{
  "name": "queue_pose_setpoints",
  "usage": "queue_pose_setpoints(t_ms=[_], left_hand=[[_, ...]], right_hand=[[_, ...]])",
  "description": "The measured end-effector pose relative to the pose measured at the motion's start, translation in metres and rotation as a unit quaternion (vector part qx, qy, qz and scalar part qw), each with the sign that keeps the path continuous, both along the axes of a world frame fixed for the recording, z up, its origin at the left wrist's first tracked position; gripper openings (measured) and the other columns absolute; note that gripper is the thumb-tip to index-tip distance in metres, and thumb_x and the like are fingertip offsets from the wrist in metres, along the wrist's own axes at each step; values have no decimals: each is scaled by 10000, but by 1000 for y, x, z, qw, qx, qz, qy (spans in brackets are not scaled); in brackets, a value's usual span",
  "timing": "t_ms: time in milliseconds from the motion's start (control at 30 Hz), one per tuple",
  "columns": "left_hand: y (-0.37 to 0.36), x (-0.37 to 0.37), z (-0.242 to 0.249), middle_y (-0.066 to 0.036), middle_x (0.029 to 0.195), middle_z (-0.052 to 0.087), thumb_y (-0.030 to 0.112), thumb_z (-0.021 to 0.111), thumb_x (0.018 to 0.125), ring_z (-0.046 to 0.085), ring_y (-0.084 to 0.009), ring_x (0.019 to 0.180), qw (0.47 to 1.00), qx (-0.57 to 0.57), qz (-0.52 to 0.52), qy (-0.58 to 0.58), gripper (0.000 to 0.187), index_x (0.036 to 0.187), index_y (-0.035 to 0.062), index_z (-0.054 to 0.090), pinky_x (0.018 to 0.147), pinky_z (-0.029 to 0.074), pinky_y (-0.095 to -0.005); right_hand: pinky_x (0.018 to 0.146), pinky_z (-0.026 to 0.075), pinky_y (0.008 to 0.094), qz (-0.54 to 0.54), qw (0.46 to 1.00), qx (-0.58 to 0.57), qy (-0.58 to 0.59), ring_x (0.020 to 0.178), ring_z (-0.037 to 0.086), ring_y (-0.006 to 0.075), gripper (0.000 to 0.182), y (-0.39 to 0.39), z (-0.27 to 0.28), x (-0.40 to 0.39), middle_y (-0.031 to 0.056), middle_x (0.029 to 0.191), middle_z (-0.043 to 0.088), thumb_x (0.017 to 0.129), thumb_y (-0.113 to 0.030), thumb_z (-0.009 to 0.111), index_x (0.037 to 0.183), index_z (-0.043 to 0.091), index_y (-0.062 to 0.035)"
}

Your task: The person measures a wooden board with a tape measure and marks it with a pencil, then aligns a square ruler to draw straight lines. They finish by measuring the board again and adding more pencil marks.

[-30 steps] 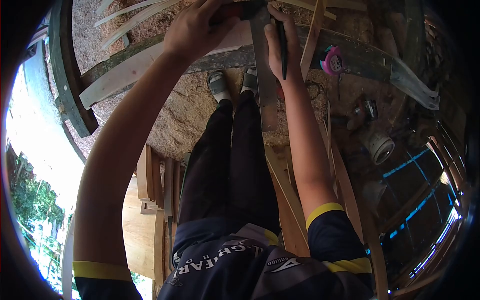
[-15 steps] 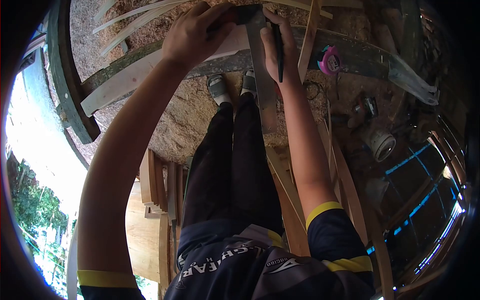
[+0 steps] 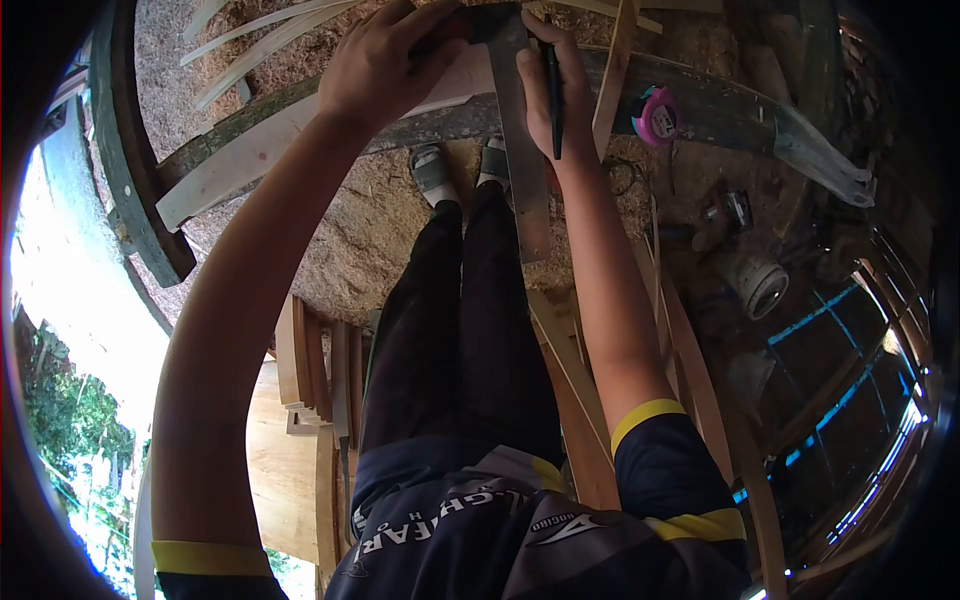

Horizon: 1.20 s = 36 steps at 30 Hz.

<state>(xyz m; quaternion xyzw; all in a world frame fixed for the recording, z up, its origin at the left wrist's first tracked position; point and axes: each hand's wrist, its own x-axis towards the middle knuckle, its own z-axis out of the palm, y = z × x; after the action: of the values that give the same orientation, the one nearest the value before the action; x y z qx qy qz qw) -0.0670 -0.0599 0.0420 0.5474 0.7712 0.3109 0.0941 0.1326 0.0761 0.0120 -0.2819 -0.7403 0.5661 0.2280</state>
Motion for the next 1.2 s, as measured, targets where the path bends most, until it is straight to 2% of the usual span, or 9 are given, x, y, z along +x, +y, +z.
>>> queue_pose_setpoints(t_ms=[100, 300, 533, 800, 1033, 1133, 1200], left_hand=[[0, 0, 0, -126, 1238, 754, 293, 813, 1007, 782, -348, 1105, 1000, 9, -6, -2, 462, 1420, 102, 728, 919, 641, -454], [0, 0, 1, -124, 1230, 754, 295, 810, 1011, 784, -342, 1095, 1000, 9, -6, -16, 460, 1419, 100, 728, 914, 642, -446], [-1, 2, 1, -100, 1158, 747, 297, 810, 1013, 790, -317, 1029, 1000, -4, 3, -20, 452, 1422, 120, 730, 853, 648, -437], [0, 1, 2, -88, 1130, 742, 299, 815, 1011, 790, -295, 996, 1000, -1, -7, -11, 456, 1427, 134, 730, 815, 648, -427], [1, 0, 2, -88, 1118, 748, 292, 819, 1008, 793, -297, 963, 1000, 21, -8, -18, 445, 1410, 119, 740, 802, 649, -424], [0, -1, 2, -90, 1116, 750, 286, 818, 1008, 795, -300, 965, 1000, 22, -12, -17, 441, 1405, 112, 741, 806, 650, -427], [0, 0, 2, -91, 1114, 750, 283, 817, 1008, 795, -301, 969, 1000, 16, -12, -12, 440, 1405, 109, 741, 810, 650, -430]], right_hand=[[720, 461, 275, -2, 999, 30, 20, 727, 482, 59, 371, 0, -1, -2, -37, 836, 506, 1152, -184, 620, 1509, 635, -86], [742, 481, 284, -6, 1000, 19, -8, 740, 504, 68, 380, 1, 4, -2, -25, 838, 519, 1146, -185, 615, 1511, 635, -81], [754, 489, 275, -8, 999, 22, -24, 754, 522, 66, 382, 0, 4, -1, -18, 851, 536, 1146, -205, 617, 1514, 639, -105], [719, 472, 277, -5, 999, 27, -17, 728, 482, 62, 385, 0, 2, 0, -35, 837, 496, 1149, -213, 628, 1522, 633, -115], [719, 479, 270, -5, 999, 31, 9, 741, 509, 49, 387, 0, 5, -1, -36, 853, 521, 1147, -194, 622, 1520, 629, -90], [769, 512, 289, 12, 1000, 7, -20, 782, 569, 73, 398, 2, 8, 0, -6, 902, 593, 1146, -193, 616, 1527, 621, -77], [833, 541, 322, -2, 995, 104, 1, 835, 624, 107, 414, 3, 6, -3, 53, 1017, 710, 1146, -200, 613, 1544, 609, -86]])
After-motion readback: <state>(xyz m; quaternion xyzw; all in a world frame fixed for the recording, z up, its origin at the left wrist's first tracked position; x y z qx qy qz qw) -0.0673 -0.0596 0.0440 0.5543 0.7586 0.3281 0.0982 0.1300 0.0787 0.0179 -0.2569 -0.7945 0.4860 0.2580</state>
